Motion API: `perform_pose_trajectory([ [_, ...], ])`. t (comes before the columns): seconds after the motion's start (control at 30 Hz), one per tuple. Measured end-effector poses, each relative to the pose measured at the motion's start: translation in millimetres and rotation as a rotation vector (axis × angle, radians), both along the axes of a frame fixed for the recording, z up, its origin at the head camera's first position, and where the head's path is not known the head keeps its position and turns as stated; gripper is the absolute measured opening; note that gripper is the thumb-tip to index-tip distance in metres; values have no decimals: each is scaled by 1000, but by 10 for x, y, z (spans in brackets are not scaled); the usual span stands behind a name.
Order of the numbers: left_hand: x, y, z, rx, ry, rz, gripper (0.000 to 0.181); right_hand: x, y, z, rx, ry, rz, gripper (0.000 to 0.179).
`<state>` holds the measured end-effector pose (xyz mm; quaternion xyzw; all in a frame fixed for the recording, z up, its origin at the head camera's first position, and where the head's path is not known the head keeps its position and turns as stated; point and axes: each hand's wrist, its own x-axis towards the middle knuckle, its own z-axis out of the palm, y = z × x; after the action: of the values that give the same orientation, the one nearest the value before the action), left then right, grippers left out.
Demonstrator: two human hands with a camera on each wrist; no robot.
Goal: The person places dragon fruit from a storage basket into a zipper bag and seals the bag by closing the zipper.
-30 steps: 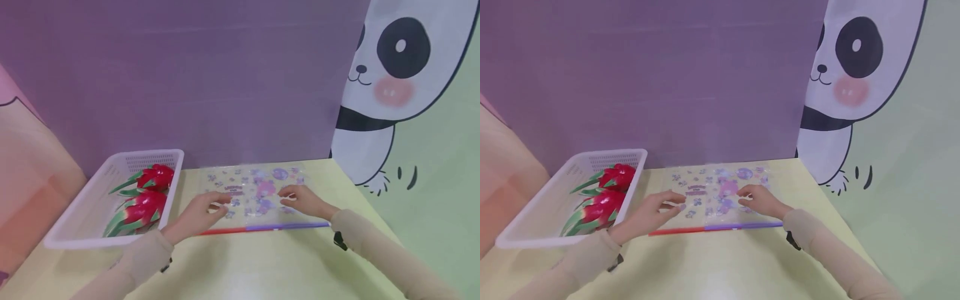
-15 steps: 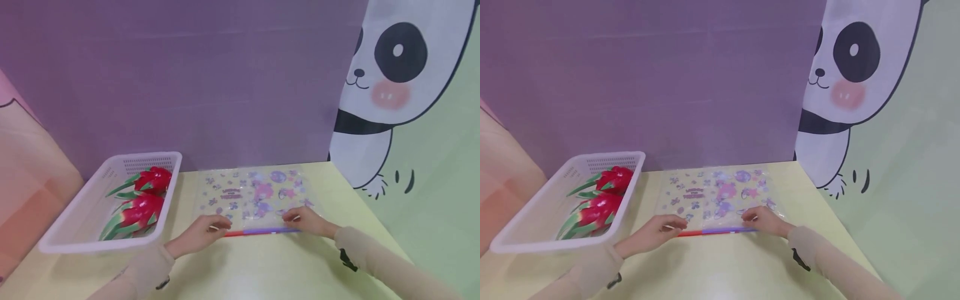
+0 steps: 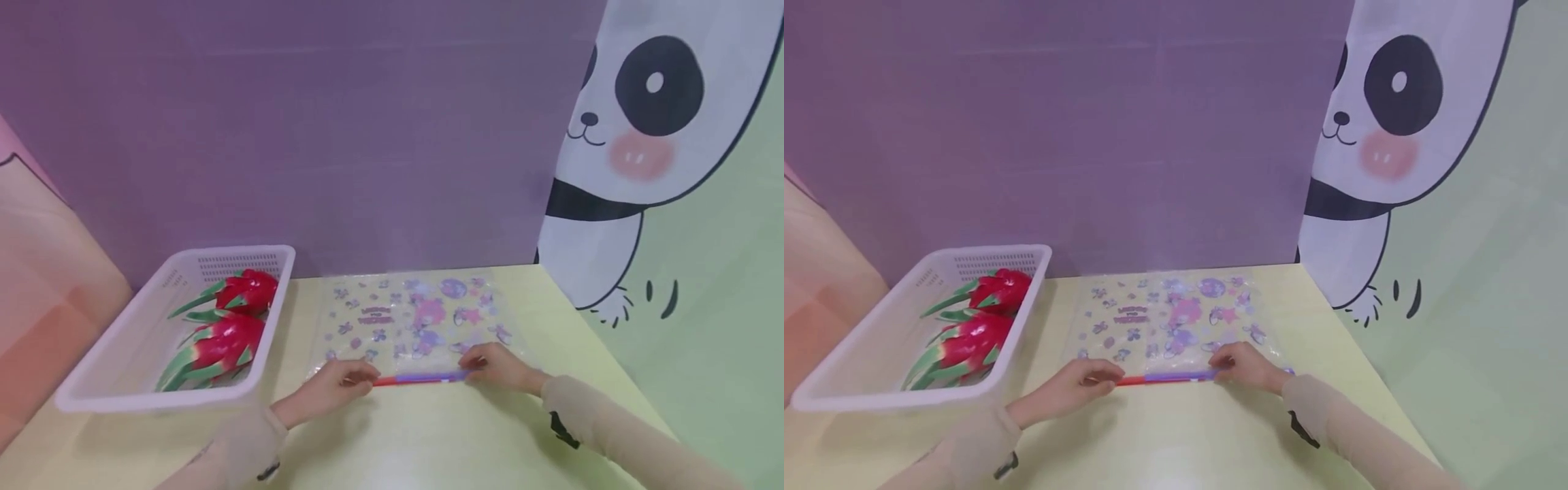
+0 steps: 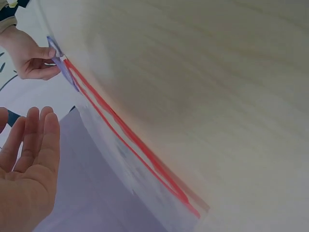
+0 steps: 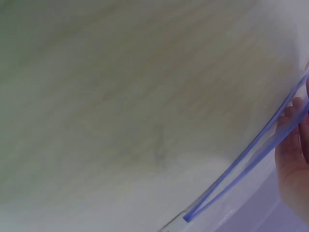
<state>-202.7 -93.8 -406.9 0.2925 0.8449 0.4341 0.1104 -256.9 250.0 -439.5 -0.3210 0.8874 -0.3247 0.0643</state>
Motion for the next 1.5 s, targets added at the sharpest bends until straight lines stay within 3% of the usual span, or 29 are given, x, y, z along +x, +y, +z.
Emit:
perform_pose_trajectory([
  [0.3,12,78,-17,-32,3,-12,25,24,-24,9,8,92,23,12],
  [0.5,-7,100,2,-44,-29,10,26,-31,-64,54,44,139,-9,12],
  [0.83,-78,110,58,12,-32,25,28,-65,-150,304,76,209,-90,11],
  [1.23,-151,162,153,-40,27,180,22,-96,-303,480,3,178,-162,13],
  [1.33,-172,207,196,-17,43,218,21,-93,-380,509,-25,153,-213,13],
  [1.5,-246,323,275,73,82,279,20,-82,-559,553,-126,28,-304,16],
])
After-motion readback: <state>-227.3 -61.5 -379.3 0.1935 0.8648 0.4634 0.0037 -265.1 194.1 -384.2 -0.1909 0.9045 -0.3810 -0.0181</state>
